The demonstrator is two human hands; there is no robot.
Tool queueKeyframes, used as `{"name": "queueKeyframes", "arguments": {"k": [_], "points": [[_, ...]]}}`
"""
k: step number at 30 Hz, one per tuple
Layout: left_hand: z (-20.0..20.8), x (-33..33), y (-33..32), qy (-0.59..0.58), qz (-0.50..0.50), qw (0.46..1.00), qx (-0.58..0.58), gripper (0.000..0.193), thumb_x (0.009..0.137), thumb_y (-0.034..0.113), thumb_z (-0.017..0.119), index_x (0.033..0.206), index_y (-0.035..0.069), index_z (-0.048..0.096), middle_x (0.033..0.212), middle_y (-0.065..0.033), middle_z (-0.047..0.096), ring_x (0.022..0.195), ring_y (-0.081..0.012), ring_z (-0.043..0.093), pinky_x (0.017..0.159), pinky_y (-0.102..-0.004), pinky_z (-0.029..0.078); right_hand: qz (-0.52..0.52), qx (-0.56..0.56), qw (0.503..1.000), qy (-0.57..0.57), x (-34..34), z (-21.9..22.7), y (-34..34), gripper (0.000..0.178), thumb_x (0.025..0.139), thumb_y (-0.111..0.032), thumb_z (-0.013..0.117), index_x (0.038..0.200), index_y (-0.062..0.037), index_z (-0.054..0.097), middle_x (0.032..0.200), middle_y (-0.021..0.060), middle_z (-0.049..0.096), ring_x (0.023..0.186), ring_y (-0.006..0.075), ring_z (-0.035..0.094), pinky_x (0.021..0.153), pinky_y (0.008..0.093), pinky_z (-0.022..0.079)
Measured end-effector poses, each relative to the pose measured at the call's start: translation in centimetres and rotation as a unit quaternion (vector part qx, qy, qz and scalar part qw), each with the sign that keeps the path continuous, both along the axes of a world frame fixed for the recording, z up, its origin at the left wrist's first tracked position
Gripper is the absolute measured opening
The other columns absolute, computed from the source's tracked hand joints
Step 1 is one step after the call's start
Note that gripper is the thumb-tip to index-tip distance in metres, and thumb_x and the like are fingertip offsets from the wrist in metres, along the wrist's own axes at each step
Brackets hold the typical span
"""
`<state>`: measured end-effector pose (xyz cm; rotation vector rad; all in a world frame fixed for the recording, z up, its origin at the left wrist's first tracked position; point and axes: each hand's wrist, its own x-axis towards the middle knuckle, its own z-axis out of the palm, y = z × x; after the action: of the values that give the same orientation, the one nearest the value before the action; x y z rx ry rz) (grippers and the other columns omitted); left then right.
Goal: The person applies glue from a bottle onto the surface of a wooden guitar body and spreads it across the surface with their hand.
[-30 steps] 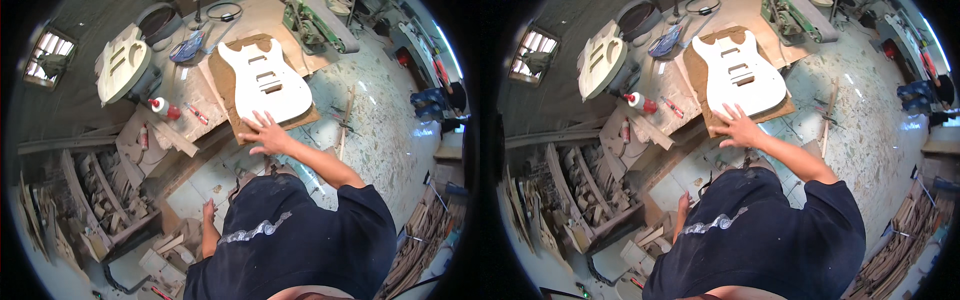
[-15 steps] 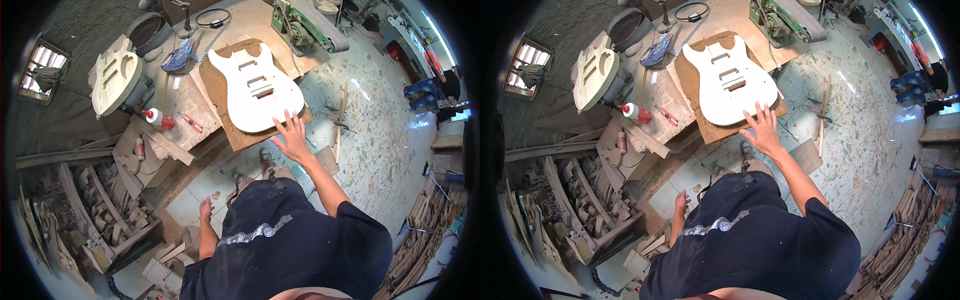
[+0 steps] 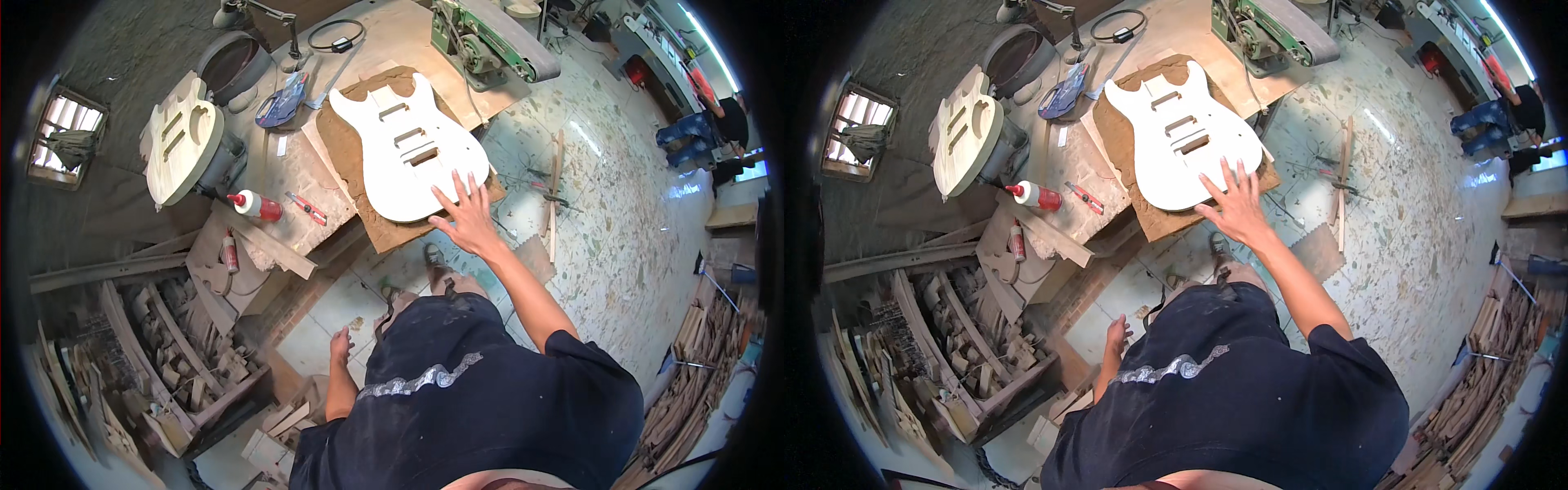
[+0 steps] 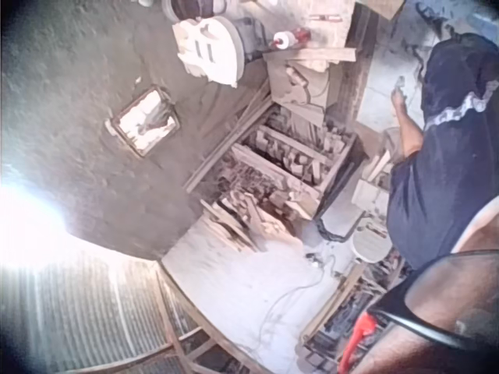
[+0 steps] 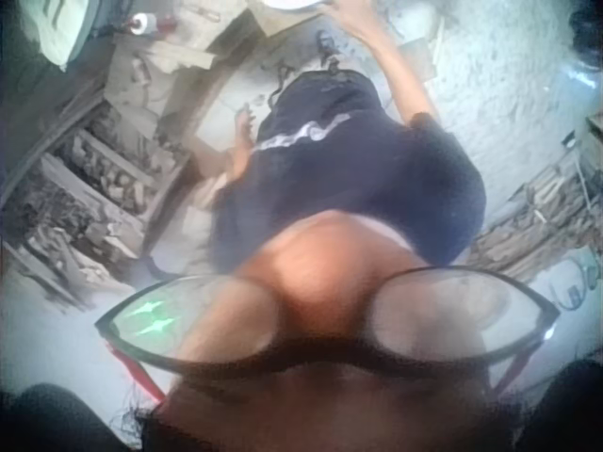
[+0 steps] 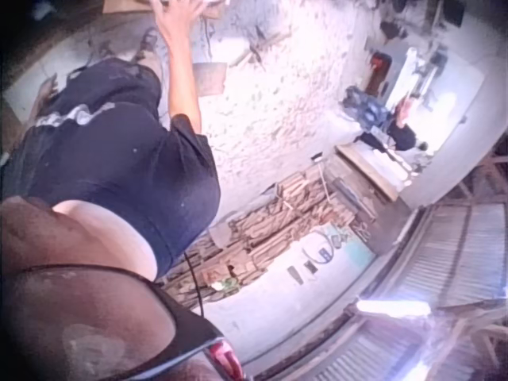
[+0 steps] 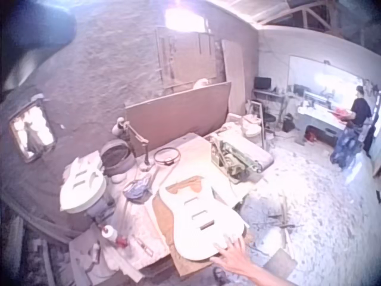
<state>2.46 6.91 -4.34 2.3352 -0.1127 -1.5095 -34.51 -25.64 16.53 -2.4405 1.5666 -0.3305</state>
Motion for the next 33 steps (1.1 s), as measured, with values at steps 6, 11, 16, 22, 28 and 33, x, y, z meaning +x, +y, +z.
{"name": "queueKeyframes", "arguments": {"k": [6, 11, 16, 22, 28, 33], "points": [[1.4, 0.5, -3.1, 0.010, -0.009, 0.999, -0.049, 0.065, 0.096, 0.059, 0.056, 0.137, 0.009, 0.051, 0.128, -0.0107, 0.062, 0.107, -0.0293, 0.064, 0.082, -0.0470, 0.040, 0.065, -0.031, 0.997, -0.003, 5.0, -0.6, -5.9, 0.067, 0.096, -0.068, 0.042, 0.151, -0.0303, 0.047, 0.167, 0.0150, 0.016, 0.152, 0.0459, 0.009, 0.118, 0.0673, 0.010], [2.5, -0.1, -2.9, 0.013, 0.015, 0.998, -0.052, 0.069, 0.097, 0.060, 0.052, 0.145, 0.011, 0.045, 0.141, -0.0122, 0.057, 0.120, -0.0326, 0.059, 0.101, -0.0601, 0.037, 0.086, -0.029, 0.993, 0.073, 6.6, -1.4, -10.5, 0.067, 0.096, -0.071, 0.036, 0.152, -0.0339, 0.045, 0.167, 0.0120, 0.018, 0.153, 0.0442, 0.009, 0.119, 0.0658, 0.009], [1.7, -1.0, 1.3, -0.002, 0.048, 0.999, 0.006, 0.068, 0.095, 0.060, 0.056, 0.140, 0.009, 0.050, 0.129, -0.0129, 0.063, 0.108, -0.0316, 0.066, 0.074, -0.0479, 0.046, 0.092, -0.044, 0.990, 0.094, 5.7, -0.8, -12.5, 0.065, 0.096, -0.072, 0.034, 0.151, -0.0379, 0.045, 0.167, 0.0107, 0.019, 0.153, 0.0427, 0.009, 0.120, 0.0656, 0.007], [0.9, -2.8, 3.4, 0.012, 0.049, 0.998, 0.029, 0.071, 0.095, 0.061, 0.054, 0.143, 0.009, 0.048, 0.133, -0.0140, 0.061, 0.109, -0.0359, 0.065, 0.083, -0.0585, 0.043, 0.091, -0.080, 0.987, 0.109, 5.8, -1.5, -14.6, 0.064, 0.096, -0.071, 0.038, 0.150, -0.0385, 0.045, 0.167, 0.0106, 0.019, 0.154, 0.0419, 0.009, 0.120, 0.0654, 0.006], [1.9, -2.4, 1.3, -0.009, 0.075, 0.997, -0.015, 0.069, 0.096, 0.059, 0.055, 0.141, 0.006, 0.050, 0.131, -0.0148, 0.063, 0.106, -0.0324, 0.066, 0.083, -0.0473, 0.048, 0.092, -0.063, 0.989, 0.100, 6.3, 0.3, -17.2, 0.073, 0.093, -0.075, 0.038, 0.154, -0.0339, 0.041, 0.168, 0.0106, 0.015, 0.154, 0.0425, 0.006, 0.120, 0.0656, 0.006], [2.6, -2.5, -0.3, -0.018, 0.074, 0.996, -0.040, 0.067, 0.096, 0.058, 0.056, 0.139, 0.006, 0.052, 0.128, -0.0135, 0.064, 0.102, -0.0290, 0.067, 0.074, -0.0391, 0.047, 0.117, -0.039, 0.988, 0.094, 6.8, -0.7, -17.4, 0.079, 0.091, -0.078, 0.038, 0.155, -0.0305, 0.039, 0.168, 0.0100, 0.017, 0.154, 0.0429, 0.005, 0.119, 0.0660, 0.007]]}}
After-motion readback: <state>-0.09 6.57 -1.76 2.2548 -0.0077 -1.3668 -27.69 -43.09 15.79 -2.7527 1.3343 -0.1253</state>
